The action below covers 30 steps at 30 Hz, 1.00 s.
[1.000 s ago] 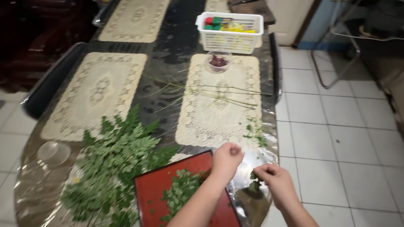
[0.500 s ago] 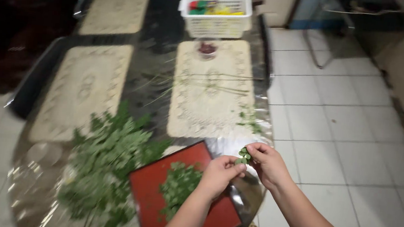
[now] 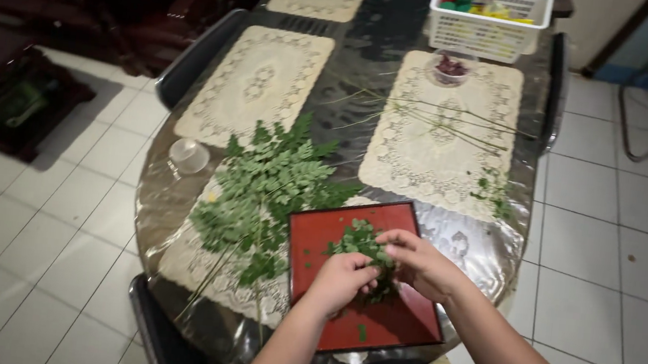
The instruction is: The person plucks moringa leaves from their stems by hand, placing the leaves onto a red tray and setting the bare stems aside on the table.
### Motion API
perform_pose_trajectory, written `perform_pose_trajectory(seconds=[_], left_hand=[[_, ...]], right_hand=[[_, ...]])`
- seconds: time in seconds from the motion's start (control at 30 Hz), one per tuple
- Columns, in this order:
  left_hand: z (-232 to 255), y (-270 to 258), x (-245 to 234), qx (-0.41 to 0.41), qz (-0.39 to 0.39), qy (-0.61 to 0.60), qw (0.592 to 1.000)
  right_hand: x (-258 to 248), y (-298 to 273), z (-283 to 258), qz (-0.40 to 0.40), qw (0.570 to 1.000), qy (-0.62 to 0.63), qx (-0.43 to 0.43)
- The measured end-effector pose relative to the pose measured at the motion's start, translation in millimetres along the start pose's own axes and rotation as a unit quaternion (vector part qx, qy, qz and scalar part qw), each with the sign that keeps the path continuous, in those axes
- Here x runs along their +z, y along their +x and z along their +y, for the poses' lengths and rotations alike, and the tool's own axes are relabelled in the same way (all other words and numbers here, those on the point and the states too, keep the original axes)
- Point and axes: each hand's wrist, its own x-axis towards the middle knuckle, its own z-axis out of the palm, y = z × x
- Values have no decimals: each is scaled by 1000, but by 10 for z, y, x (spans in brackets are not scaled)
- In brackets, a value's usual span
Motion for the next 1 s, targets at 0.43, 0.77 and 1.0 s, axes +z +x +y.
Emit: perform_pose_trajectory(seconds=[0.43, 0.77, 1.0], left_hand=[[-11, -402, -493, -53, 28, 29, 998], [-20, -372, -637, 24, 108, 192, 975], [128, -298, -430, 45, 53, 229, 971]], right_hand=[[-127, 596, 309, -71, 994, -77, 32], [98, 551, 105, 21, 699, -606, -379], [168, 447, 197, -29, 782, -607, -141]])
